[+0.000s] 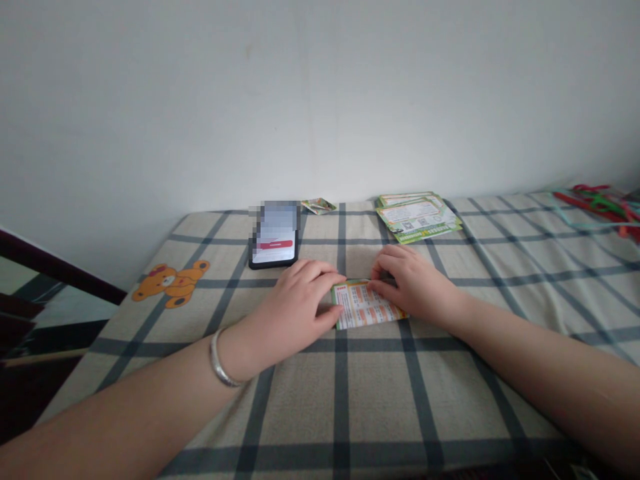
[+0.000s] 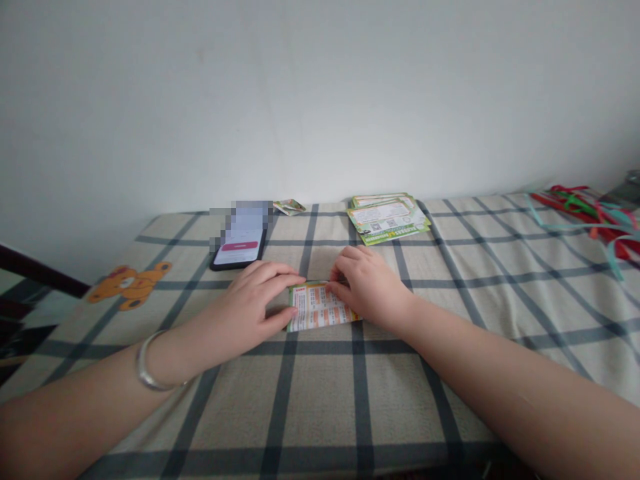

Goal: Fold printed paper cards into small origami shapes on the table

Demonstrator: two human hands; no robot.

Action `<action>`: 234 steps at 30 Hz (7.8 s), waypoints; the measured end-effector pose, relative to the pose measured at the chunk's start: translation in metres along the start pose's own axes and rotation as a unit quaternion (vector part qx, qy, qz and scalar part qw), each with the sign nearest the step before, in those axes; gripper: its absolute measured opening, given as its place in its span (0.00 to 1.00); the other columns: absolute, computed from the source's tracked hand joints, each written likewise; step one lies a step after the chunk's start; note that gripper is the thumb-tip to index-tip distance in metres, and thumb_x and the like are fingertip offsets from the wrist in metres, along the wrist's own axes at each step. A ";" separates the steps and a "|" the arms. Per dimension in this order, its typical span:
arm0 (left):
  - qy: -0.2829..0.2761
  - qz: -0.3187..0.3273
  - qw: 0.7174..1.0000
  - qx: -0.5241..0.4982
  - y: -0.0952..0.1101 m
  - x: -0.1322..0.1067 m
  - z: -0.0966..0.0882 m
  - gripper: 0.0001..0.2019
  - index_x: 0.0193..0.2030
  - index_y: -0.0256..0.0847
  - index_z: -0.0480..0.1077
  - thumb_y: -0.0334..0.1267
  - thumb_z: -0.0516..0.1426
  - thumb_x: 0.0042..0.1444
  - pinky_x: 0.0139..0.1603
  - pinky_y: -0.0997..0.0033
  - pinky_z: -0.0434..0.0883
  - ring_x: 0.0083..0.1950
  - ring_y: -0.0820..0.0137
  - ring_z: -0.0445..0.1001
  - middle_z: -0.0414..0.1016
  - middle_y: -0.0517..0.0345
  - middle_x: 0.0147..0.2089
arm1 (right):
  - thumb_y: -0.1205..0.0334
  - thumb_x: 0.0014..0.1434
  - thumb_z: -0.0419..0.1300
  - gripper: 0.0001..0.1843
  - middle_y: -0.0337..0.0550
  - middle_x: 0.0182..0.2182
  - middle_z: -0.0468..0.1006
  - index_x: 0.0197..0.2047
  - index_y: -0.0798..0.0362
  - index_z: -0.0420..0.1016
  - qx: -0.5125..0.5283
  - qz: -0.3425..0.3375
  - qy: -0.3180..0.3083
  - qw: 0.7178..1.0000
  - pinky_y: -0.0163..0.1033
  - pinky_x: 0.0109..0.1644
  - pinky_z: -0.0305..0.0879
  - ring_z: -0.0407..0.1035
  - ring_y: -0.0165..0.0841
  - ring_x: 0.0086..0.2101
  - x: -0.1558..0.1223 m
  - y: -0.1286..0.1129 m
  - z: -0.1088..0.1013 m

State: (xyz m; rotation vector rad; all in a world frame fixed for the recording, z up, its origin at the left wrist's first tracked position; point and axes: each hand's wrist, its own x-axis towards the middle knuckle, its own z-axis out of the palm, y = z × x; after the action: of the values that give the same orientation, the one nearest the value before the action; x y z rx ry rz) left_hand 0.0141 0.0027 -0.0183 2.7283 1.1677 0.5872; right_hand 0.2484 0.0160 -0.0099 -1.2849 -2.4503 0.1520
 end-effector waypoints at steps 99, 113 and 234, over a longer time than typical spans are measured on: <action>0.077 -0.149 0.951 -0.259 -0.011 0.009 -0.001 0.08 0.47 0.41 0.69 0.35 0.54 0.63 0.34 0.72 0.74 0.36 0.71 0.77 0.78 0.60 0.38 | 0.58 0.56 0.65 0.09 0.36 0.21 0.74 0.38 0.53 0.79 0.219 0.107 0.121 0.962 0.32 0.23 0.57 0.63 0.26 0.22 -0.001 -0.001 0.001; 0.091 0.019 0.995 0.018 -0.018 0.018 0.005 0.06 0.42 0.39 0.74 0.33 0.56 0.62 0.47 0.60 0.68 0.43 0.65 0.71 0.78 0.57 0.40 | 0.61 0.57 0.63 0.05 0.38 0.30 0.80 0.37 0.50 0.79 0.126 0.096 0.057 0.986 0.35 0.33 0.63 0.70 0.29 0.29 0.003 0.011 0.004; -0.132 0.187 0.973 0.009 -0.014 0.002 -0.034 0.18 0.40 0.44 0.78 0.24 0.49 0.55 0.55 0.64 0.70 0.50 0.68 0.74 0.77 0.58 0.50 | 0.68 0.61 0.57 0.09 0.40 0.36 0.76 0.32 0.52 0.77 -0.007 -0.178 -0.183 0.967 0.37 0.40 0.62 0.68 0.29 0.36 -0.019 0.005 -0.043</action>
State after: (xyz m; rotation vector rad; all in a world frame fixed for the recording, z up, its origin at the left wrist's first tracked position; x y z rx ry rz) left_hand -0.0075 0.0120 0.0103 2.9441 0.6065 0.2343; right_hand 0.2772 0.0004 0.0234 -0.8581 -2.9531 0.3001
